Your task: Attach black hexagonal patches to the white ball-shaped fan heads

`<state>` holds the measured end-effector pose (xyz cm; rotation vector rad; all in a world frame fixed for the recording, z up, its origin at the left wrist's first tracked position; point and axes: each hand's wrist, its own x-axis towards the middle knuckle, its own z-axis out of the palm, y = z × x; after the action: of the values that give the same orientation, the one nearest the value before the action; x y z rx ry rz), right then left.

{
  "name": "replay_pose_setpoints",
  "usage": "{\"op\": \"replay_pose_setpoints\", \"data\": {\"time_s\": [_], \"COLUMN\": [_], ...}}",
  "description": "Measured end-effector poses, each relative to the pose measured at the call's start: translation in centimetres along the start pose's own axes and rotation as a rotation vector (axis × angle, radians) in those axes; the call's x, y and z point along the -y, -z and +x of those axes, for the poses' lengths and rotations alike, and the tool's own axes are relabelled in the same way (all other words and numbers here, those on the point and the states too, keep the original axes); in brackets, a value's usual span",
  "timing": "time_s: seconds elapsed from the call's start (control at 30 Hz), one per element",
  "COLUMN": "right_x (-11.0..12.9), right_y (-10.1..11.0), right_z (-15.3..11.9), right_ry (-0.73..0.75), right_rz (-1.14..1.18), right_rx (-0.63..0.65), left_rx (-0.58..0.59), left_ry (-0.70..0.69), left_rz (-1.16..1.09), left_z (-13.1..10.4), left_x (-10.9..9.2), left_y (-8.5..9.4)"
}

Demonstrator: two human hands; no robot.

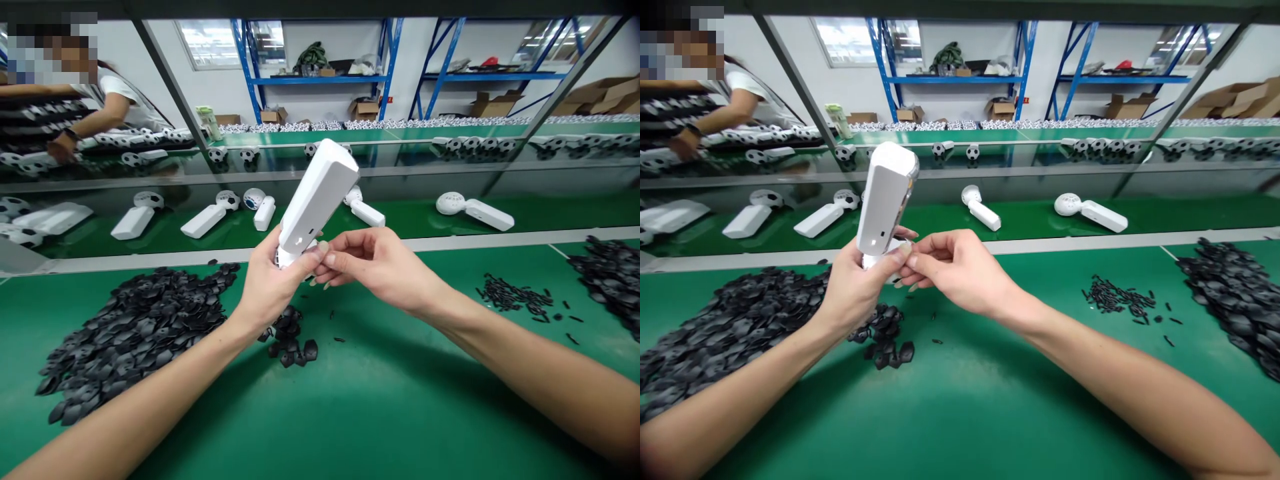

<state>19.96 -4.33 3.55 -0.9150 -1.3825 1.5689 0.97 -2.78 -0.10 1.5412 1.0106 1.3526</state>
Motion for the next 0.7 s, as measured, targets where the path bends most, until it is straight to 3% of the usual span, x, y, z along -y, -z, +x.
{"op": "replay_pose_setpoints", "data": {"time_s": [0.1,0.23,0.47,0.7], "right_x": [0.6,0.9,-0.8,-2.0], "right_y": [0.5,0.7,0.7,0.3], "right_z": [0.0,0.2,0.3,0.2], "right_ry": [0.003,0.002,0.005,0.06], "right_rz": [-0.079,-0.158,-0.334,-0.277], "right_rx": [0.056,-0.007,-0.006,0.158], "left_rx": [0.008,-0.028,-0.008,0.049], "left_ry": [-0.005,0.056,0.233,0.286], "left_rz": [-0.046,-0.096,-0.295,-0.372], "left_z": [0.3,0.4,0.7,0.9], "left_x": [0.3,-0.4,-2.2,-2.1], "left_y": [0.2,0.2,0.0,0.0]}}
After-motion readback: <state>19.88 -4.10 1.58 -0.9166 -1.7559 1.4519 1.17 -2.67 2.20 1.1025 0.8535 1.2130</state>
